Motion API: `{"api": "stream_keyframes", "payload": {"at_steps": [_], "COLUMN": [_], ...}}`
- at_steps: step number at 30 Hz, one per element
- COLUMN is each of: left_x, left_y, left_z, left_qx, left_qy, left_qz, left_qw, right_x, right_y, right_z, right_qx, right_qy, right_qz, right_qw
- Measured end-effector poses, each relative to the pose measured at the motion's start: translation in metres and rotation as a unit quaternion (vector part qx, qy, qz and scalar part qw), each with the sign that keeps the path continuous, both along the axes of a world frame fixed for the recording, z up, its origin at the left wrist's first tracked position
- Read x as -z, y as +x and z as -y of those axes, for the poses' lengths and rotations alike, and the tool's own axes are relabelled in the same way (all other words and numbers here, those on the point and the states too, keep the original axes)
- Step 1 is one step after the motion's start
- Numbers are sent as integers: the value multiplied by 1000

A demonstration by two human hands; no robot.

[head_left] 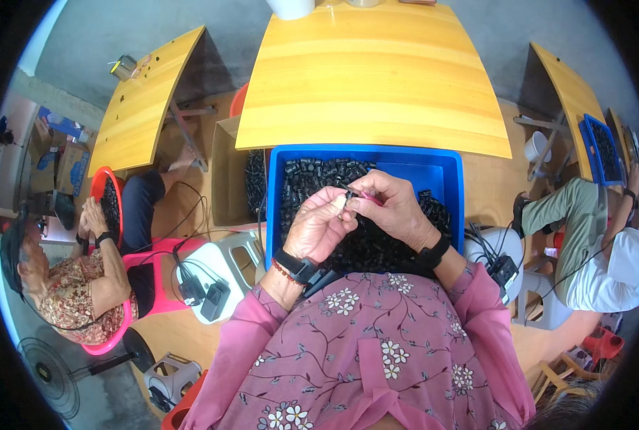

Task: Assembling small black plastic components by hand in a manufacturing setting.

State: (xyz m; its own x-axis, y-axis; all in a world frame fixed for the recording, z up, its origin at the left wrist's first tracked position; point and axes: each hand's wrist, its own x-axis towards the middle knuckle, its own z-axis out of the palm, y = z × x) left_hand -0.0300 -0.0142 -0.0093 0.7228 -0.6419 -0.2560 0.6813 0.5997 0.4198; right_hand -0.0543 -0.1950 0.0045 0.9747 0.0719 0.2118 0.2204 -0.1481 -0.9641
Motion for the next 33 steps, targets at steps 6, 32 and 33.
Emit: {"api": "stream_keyframes", "payload": {"at_steps": [6,32,33], "left_x": [2,4,-5], "left_y": [0,57,51], "left_z": [-3,-77,-69], "left_qx": [24,-416,-395], "left_qy": [-14,172,144], "left_qz": [6,121,143], "left_qw": [1000,885,896], "right_x": [-7,19,21], "right_y": [-1,15,14], "right_z": [5,38,38], "right_qx": [-6,93,100], "right_qy": [4,-362,-348], "right_qz": [-34,-60,-48], "right_qw": [999,926,931]}}
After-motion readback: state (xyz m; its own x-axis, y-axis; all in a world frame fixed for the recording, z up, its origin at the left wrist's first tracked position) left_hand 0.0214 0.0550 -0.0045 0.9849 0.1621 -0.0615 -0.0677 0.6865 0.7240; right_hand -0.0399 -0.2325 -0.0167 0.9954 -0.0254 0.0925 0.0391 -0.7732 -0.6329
